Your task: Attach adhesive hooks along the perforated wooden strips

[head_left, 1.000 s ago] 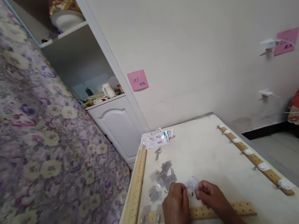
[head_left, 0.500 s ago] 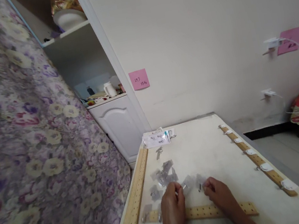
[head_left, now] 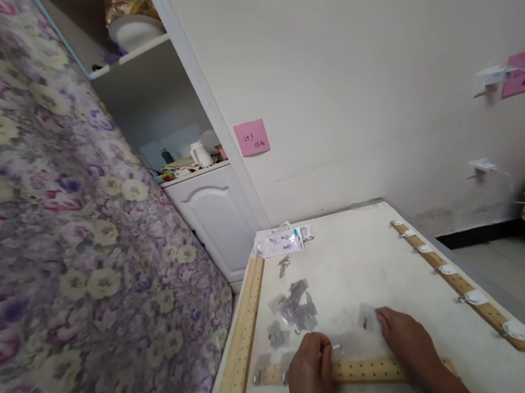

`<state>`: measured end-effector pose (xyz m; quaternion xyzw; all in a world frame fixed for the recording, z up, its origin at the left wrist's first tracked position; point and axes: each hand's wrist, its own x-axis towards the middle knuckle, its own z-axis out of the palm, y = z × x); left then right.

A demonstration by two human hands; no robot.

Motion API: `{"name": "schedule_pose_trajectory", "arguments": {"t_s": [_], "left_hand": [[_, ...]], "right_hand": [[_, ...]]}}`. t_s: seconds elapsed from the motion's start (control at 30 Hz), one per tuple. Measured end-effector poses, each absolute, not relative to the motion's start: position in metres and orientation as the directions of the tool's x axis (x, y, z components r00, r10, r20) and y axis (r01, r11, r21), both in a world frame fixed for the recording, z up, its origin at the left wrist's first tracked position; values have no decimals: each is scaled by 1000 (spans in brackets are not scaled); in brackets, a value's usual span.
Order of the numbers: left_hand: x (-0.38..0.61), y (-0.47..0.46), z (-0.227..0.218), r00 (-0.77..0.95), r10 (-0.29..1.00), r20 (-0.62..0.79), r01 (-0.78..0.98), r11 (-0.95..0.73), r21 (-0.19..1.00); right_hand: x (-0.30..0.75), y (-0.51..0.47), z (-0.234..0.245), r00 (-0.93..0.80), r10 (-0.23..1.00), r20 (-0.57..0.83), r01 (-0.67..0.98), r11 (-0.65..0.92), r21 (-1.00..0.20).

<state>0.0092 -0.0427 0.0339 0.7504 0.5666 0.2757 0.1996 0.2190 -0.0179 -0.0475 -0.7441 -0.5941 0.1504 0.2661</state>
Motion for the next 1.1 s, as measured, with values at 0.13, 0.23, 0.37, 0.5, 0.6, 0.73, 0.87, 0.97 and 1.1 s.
{"name": "schedule_pose_trajectory", "arguments": {"t_s": [0.13,0.23,0.37,0.5,0.6,0.73,0.87,0.97,1.1], "left_hand": [[9,-45,39,276,940,202,747,-342,570],[10,-45,41,333,921,203,750,-389,536],[12,-47,44,386,897,216,740,-441,509],[14,-49,45,411,885,217,702,-460,544],[16,-49,45,405,885,229,667,-457,589],[19,-49,47,366,900,238,613,-426,665],[20,-49,48,317,923,220,589,-373,716],[18,-47,46,246,944,220,591,-325,738],[13,-46,42,185,955,232,607,-297,737]], "right_hand": [[224,-21,-33,257,955,147,670,-67,-740],[216,-26,-14,104,984,145,451,83,-889],[195,-32,-1,-103,986,129,291,154,-944],[180,-33,-8,-200,974,105,113,129,-985],[175,-33,-15,-236,964,125,-52,116,-992],[173,-33,-20,-235,961,146,-114,122,-986],[173,-31,-20,-226,966,126,-66,113,-991],[175,-30,-20,-204,976,78,-38,72,-997],[180,-30,-22,-237,971,-34,-56,-49,-997]]}}
